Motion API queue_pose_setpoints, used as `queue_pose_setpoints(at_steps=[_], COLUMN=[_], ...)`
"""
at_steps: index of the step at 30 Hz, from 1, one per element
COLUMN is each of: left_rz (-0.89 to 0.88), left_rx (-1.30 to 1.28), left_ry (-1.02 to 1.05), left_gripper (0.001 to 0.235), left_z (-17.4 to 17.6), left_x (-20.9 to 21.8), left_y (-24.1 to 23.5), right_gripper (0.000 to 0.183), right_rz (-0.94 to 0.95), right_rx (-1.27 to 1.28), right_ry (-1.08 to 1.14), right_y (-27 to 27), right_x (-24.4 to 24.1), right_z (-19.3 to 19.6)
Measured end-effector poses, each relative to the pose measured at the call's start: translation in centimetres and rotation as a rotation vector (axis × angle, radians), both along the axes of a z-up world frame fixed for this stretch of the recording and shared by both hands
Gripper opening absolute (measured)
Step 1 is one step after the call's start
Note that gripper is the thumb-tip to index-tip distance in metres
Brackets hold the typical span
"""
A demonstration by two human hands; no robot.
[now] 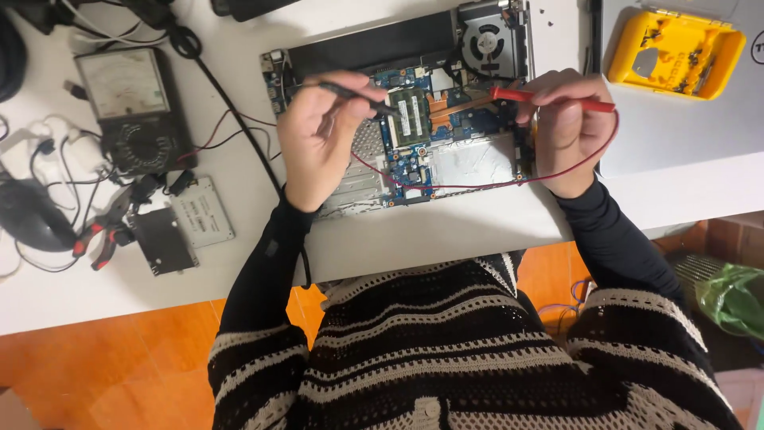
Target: The person uses multimeter probes to test points on a disassembled laptop motherboard. They then use a hairdryer to apply heat to the board and continue testing with the multimeter probes.
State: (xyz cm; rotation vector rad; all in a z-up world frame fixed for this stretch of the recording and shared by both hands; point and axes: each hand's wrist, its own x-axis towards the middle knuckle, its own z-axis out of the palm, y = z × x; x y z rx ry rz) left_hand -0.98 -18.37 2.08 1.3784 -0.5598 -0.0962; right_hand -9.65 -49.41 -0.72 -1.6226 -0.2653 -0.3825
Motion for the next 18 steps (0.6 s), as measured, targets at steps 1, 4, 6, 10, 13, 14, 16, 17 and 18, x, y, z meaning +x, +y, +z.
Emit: queue_pose_setpoints(at_steps=[1, 4, 6, 10, 13, 14, 16, 17, 18], left_rz=[-0.004, 0.003, 0.010, 0.015, 0.064, 0.079, 0.090, 0.110, 0.131], left_rx=[-0.002, 0.031, 0.111, 0.140, 0.203, 0.210, 0.217, 0.245, 0.275], left_ry=[0.008, -0.008, -0.012, -0.031, -0.126, -0.133, -0.139, -0.193, -0.245], left_gripper=[0.016, 0.015, 0.010, 0.011, 0.016, 0.018, 0.021, 0.023, 0.025], left_z=[0.0, 0.4, 1.0, 0.9, 0.8, 0.7, 0.7, 0.8, 0.9], left_x=[-0.2, -0.7, -1.0, -1.2, -1.1, -1.1, -1.0, -0.9, -0.9], left_y=[0.1, 0.1, -0.2, -0.8, -1.0, -1.0, -1.0, -1.1, -1.1], right_gripper=[0.035, 0.035, 0.033, 0.036, 0.032, 0.032, 0.031, 0.029, 0.027], right_rz=[-0.004, -0.084, -0.088, -0.101, -0.144, -0.198, -0.255, -0.282, -0.307], right_rx=[-0.002, 0.187, 0.480, 0.504, 0.242, 0.200, 0.158, 0.179, 0.201], right_ry=[0.008, -0.013, -0.009, -0.024, -0.050, -0.062, -0.073, -0.058, -0.040], right_y=[-0.1, -0.7, -1.3, -0.7, -1.2, -1.6, -2.1, -2.3, -2.3], right_x=[0.0, -0.3, -0.8, -0.2, 0.3, 0.4, 0.5, 0.5, 0.4], right_z=[-0.6, -2.0, -2.5, 0.0, 0.5, 0.4, 0.2, 0.1, 0.0])
